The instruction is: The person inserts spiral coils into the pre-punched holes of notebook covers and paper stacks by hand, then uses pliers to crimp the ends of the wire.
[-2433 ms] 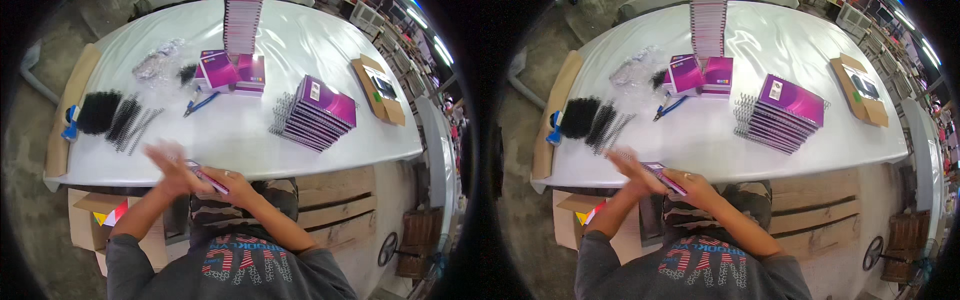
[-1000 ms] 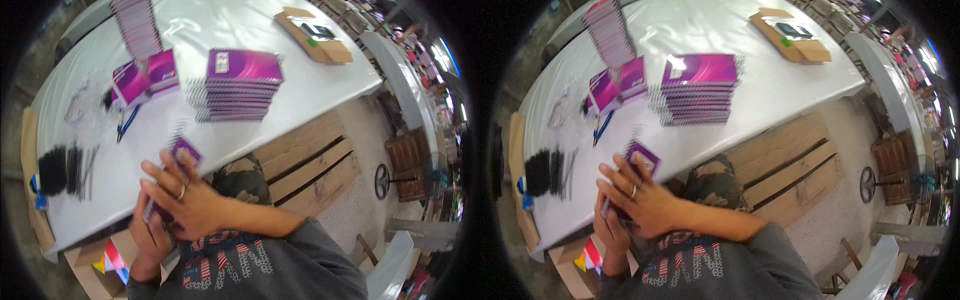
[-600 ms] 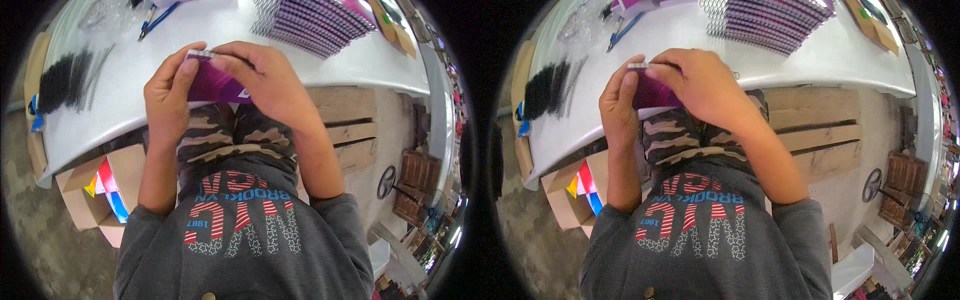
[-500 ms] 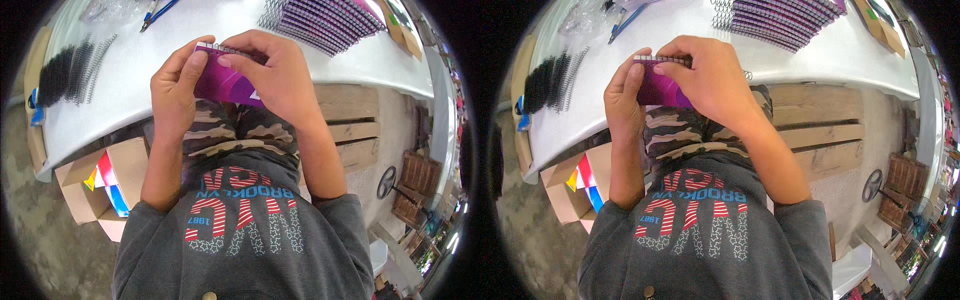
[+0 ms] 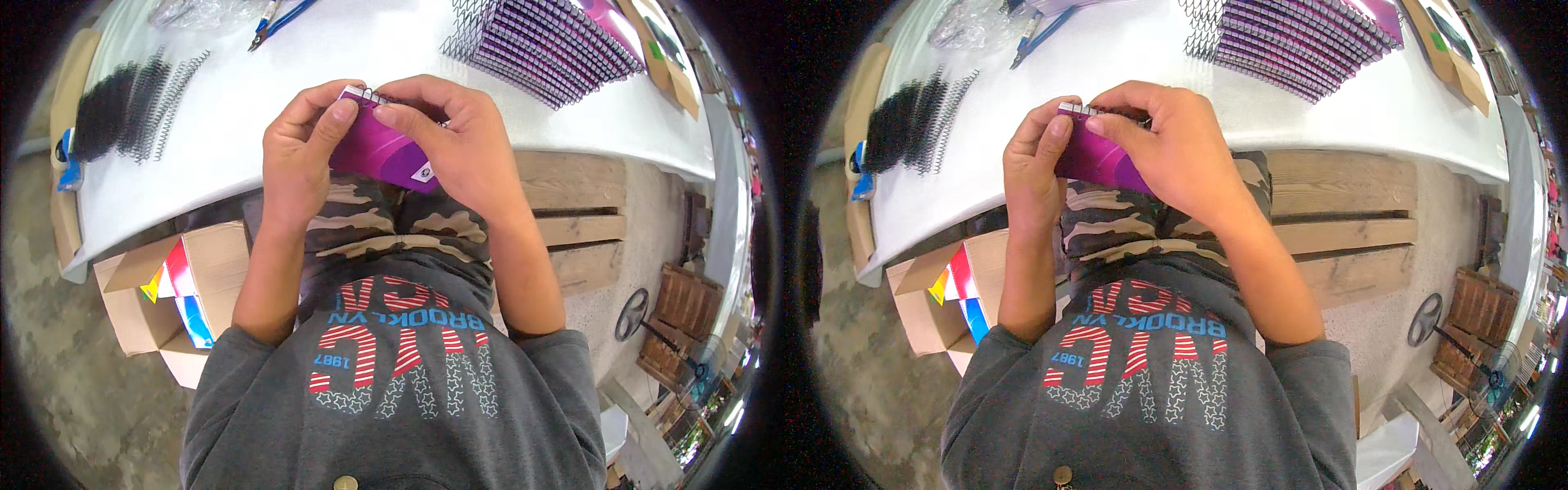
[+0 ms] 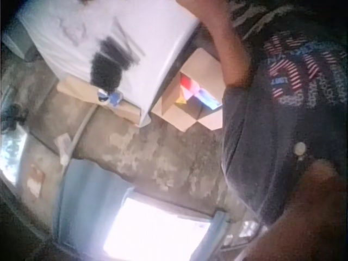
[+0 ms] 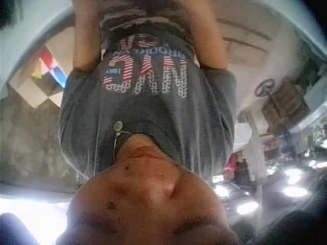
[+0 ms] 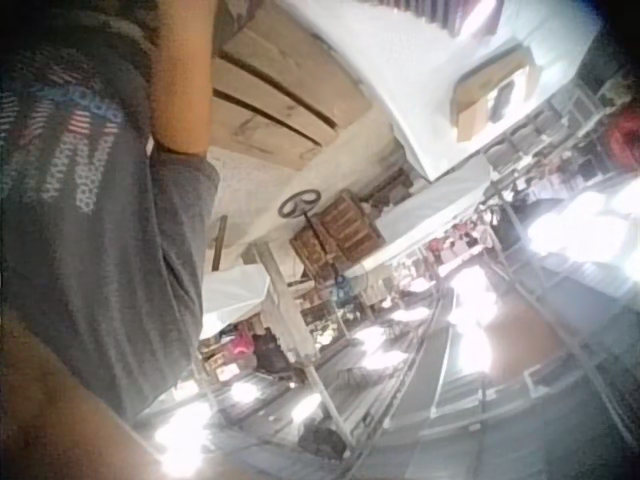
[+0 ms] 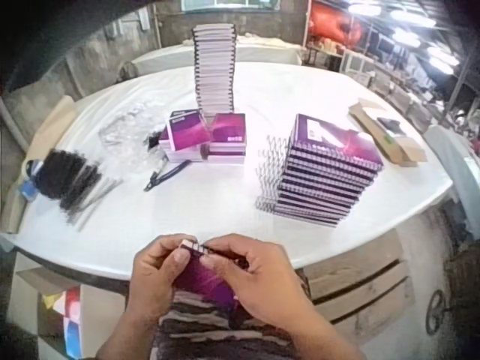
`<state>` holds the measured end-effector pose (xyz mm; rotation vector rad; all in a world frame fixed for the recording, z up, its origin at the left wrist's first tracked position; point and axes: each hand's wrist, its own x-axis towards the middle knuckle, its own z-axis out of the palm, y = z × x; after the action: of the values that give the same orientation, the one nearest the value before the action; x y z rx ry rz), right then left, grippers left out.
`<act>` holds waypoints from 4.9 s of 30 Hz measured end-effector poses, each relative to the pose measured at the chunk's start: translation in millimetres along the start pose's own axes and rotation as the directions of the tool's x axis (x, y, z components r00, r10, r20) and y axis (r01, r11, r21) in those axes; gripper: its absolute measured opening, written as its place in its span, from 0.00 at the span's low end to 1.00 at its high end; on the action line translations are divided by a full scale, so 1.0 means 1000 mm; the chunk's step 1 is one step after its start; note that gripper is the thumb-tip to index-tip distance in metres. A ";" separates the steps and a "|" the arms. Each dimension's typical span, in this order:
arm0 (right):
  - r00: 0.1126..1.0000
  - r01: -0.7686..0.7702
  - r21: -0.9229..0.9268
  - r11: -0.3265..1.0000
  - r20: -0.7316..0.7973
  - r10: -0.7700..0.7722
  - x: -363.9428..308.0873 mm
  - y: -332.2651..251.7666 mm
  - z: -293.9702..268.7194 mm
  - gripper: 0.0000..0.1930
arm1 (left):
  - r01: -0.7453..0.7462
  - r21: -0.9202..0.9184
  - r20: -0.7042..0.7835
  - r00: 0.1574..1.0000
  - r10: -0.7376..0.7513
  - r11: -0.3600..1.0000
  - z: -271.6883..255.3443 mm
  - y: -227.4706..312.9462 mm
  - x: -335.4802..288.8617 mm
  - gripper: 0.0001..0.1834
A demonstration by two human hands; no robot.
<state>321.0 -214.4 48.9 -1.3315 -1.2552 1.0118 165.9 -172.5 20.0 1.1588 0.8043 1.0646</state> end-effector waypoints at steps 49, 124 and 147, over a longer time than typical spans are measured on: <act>0.982 0.188 -0.216 0.958 0.020 -0.188 -0.010 0.011 -0.005 0.07 | 0.205 -0.135 0.148 0.971 -0.185 0.969 -0.016 -0.012 -0.006 0.09; 0.222 0.853 -0.507 -0.125 0.568 -0.793 0.013 0.087 -0.056 0.16 | -0.423 0.900 0.427 0.799 0.424 -0.108 -0.022 0.025 0.224 0.29; 0.848 0.511 -0.420 0.750 0.387 -0.361 -0.002 0.066 -0.046 0.22 | -0.409 0.884 0.464 0.828 0.314 -0.229 -0.013 0.045 0.148 0.16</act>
<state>375.4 -219.4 -9.7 -1.1943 -2.0574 0.5471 189.9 -26.0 64.6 3.0005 1.3056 0.6749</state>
